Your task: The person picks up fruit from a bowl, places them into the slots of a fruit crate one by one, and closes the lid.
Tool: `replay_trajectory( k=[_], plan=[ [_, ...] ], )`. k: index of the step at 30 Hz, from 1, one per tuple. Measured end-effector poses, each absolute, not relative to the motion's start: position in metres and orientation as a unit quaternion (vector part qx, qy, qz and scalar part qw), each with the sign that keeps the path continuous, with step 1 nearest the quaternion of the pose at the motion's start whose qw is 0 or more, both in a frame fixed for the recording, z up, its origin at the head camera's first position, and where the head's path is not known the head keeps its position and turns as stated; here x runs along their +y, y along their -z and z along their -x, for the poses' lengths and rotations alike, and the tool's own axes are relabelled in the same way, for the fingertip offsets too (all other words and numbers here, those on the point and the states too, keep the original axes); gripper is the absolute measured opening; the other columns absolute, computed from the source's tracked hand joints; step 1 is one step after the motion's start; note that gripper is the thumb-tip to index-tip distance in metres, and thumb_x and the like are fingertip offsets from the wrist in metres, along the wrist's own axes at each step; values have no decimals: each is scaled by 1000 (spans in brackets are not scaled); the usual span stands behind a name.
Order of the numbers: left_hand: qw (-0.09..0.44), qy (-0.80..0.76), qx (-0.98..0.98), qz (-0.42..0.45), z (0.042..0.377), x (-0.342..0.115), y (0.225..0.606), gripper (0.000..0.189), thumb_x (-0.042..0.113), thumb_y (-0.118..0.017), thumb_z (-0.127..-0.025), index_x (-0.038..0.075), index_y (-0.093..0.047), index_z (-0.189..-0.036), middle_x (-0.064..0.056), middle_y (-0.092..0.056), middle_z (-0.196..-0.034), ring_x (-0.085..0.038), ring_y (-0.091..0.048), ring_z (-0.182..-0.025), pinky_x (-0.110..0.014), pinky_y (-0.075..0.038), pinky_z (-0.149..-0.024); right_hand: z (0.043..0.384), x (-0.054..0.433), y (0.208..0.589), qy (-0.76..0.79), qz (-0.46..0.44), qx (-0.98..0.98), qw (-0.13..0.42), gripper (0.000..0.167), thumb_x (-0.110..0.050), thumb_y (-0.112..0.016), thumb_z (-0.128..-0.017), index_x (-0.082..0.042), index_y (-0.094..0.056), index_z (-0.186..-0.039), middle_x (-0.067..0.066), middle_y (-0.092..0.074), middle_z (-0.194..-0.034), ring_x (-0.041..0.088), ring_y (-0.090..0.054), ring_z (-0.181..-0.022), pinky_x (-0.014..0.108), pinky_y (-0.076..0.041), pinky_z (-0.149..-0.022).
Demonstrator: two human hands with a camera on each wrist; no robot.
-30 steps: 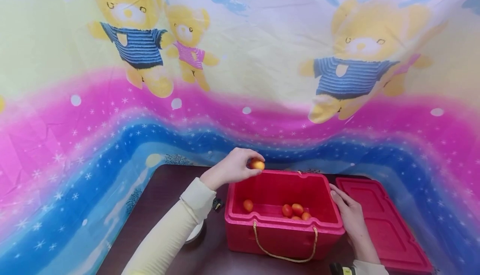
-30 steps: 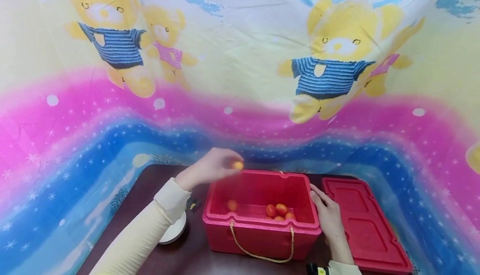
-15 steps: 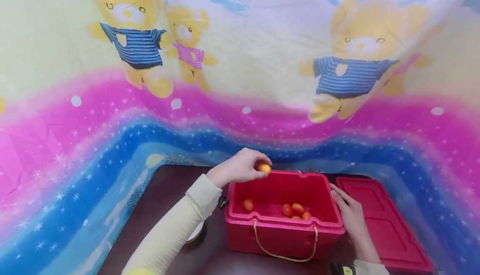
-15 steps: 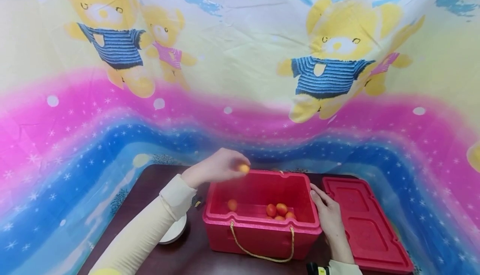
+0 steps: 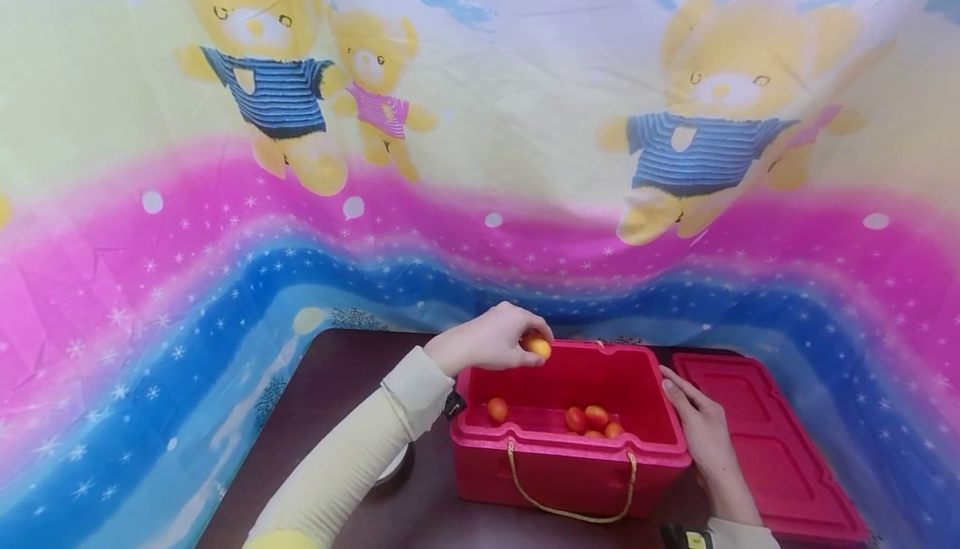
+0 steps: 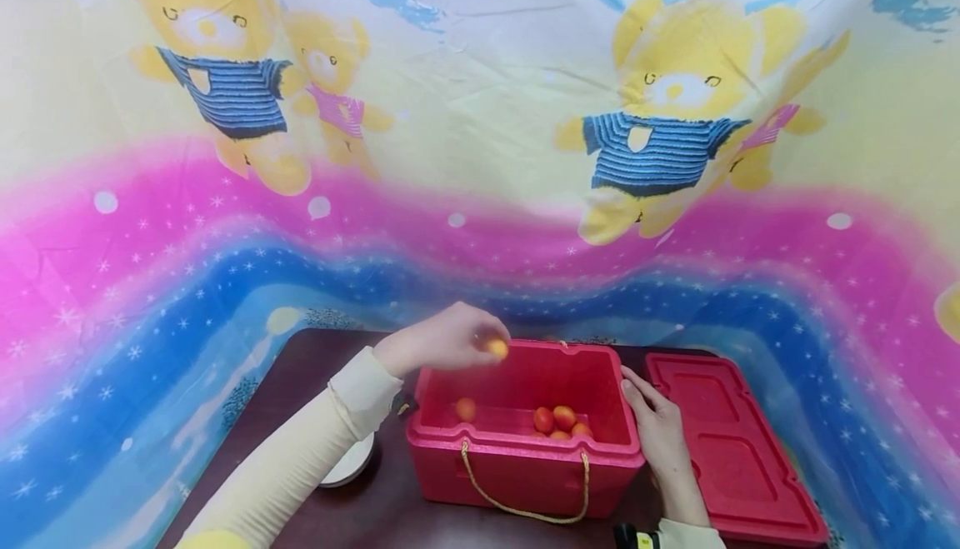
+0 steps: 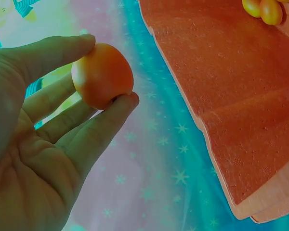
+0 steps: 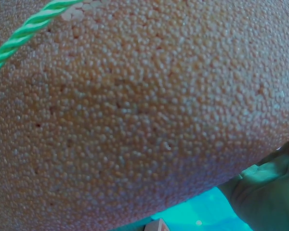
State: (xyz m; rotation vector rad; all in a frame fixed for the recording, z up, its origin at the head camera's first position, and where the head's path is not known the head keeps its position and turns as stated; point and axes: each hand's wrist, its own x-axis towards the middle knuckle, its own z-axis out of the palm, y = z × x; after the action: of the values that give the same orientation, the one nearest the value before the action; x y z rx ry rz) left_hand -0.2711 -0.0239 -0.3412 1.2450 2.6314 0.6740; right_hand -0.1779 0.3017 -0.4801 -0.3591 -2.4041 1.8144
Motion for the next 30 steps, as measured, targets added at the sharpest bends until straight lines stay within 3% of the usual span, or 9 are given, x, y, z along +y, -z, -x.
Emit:
replay_trajectory(
  k=[14,30],
  plan=[
    [92,-186,889,-409,269,-20,345,41,29,-81,-86,23,-70,-125,7,-69,-112,-8,-62,-101,-23,-54,-86,178,300,478,-600,131,-787,52,72,-58,-53,-98,-22,-38,-157,21,-43,-154,-13,-59,-92,24,-59,-80],
    [92,-202,885,-409,269,-25,350,46,29,-80,-87,19,-68,-130,3,-69,-120,-21,-64,-112,-29,-55,-89,178,303,478,-597,116,-792,45,72,-58,-52,-99,-22,-35,-159,20,-40,-156,-15,-56,-94,25,-59,-80]
  ],
)
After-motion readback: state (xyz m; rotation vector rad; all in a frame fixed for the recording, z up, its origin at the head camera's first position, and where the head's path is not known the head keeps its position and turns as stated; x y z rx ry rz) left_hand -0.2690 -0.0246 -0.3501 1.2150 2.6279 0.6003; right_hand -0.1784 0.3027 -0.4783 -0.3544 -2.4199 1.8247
